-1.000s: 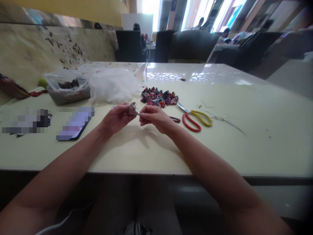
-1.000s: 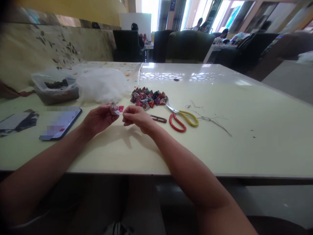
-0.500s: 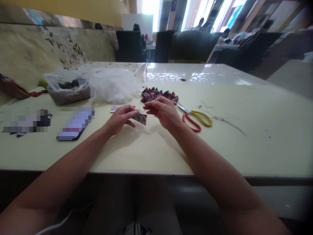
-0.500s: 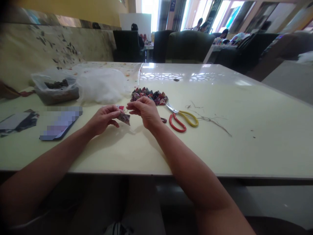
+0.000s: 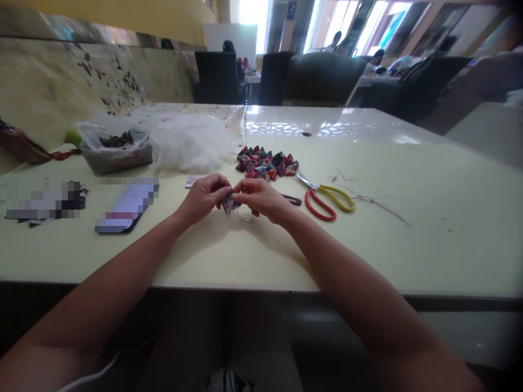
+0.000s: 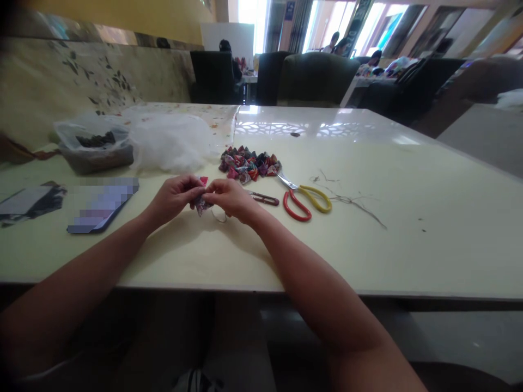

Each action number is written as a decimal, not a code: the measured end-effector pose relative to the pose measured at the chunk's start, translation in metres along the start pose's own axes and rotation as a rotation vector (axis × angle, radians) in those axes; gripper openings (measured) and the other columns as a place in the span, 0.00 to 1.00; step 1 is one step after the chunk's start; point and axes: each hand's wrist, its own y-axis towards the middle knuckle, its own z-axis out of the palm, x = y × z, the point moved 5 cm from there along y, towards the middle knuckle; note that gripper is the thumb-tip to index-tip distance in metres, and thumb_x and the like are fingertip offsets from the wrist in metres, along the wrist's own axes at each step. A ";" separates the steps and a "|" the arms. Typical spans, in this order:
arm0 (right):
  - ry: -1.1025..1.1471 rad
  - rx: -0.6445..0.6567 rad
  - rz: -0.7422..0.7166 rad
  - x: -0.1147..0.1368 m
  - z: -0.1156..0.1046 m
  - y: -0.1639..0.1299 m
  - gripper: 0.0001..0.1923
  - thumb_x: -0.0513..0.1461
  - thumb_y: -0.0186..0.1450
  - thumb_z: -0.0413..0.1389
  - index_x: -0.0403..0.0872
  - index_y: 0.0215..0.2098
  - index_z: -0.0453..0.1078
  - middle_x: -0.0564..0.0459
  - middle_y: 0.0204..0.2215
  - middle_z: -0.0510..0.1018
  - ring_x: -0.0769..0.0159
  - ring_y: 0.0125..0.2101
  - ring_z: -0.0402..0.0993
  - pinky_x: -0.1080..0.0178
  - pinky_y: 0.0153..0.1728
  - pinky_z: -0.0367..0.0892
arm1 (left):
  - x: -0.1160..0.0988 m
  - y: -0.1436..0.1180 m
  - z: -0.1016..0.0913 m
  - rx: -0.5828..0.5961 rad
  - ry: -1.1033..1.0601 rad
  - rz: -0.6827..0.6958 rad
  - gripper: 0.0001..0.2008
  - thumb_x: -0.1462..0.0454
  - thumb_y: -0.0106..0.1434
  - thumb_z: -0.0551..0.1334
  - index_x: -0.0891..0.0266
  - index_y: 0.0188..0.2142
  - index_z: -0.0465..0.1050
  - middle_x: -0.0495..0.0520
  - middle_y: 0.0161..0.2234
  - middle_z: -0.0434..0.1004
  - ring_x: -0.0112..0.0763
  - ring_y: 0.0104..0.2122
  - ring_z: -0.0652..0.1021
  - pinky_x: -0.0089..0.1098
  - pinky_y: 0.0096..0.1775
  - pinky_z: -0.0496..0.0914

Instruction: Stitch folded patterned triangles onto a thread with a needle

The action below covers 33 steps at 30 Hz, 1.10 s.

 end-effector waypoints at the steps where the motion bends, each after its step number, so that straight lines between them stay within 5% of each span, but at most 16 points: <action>1: -0.003 0.010 -0.005 -0.001 0.001 0.001 0.09 0.34 0.65 0.63 0.45 0.28 0.70 0.60 0.19 0.71 0.78 0.16 0.57 0.72 0.15 0.54 | -0.001 0.000 0.000 -0.009 -0.008 0.004 0.11 0.58 0.63 0.71 0.64 0.32 0.75 0.49 0.24 0.75 0.24 0.20 0.73 0.27 0.23 0.69; 7: 0.047 -0.065 -0.033 -0.001 -0.006 0.004 0.09 0.34 0.65 0.63 0.46 0.28 0.71 0.62 0.18 0.69 0.78 0.16 0.57 0.72 0.14 0.55 | 0.000 0.000 -0.009 -0.139 -0.094 0.016 0.11 0.58 0.62 0.71 0.63 0.39 0.76 0.49 0.26 0.77 0.26 0.23 0.75 0.28 0.27 0.72; 16: 0.080 -0.094 -0.090 -0.005 -0.010 0.008 0.07 0.37 0.64 0.64 0.46 0.29 0.71 0.60 0.21 0.74 0.78 0.16 0.59 0.72 0.14 0.56 | 0.010 0.003 -0.008 -0.103 -0.035 0.020 0.16 0.56 0.56 0.76 0.63 0.37 0.78 0.55 0.36 0.82 0.30 0.32 0.79 0.30 0.33 0.73; 21: 0.085 -0.085 -0.112 -0.007 -0.012 0.010 0.08 0.39 0.62 0.65 0.46 0.28 0.72 0.59 0.22 0.75 0.77 0.17 0.61 0.71 0.14 0.57 | 0.013 0.003 -0.004 -0.046 -0.086 -0.014 0.16 0.55 0.56 0.76 0.63 0.35 0.78 0.53 0.31 0.80 0.29 0.29 0.77 0.30 0.31 0.72; 33: 0.007 -0.147 -0.180 -0.005 -0.017 0.010 0.06 0.38 0.62 0.62 0.46 0.28 0.72 0.59 0.21 0.73 0.76 0.20 0.60 0.71 0.20 0.57 | 0.010 0.002 -0.009 -0.158 -0.118 -0.046 0.17 0.55 0.53 0.77 0.63 0.34 0.79 0.52 0.29 0.80 0.23 0.23 0.70 0.27 0.23 0.64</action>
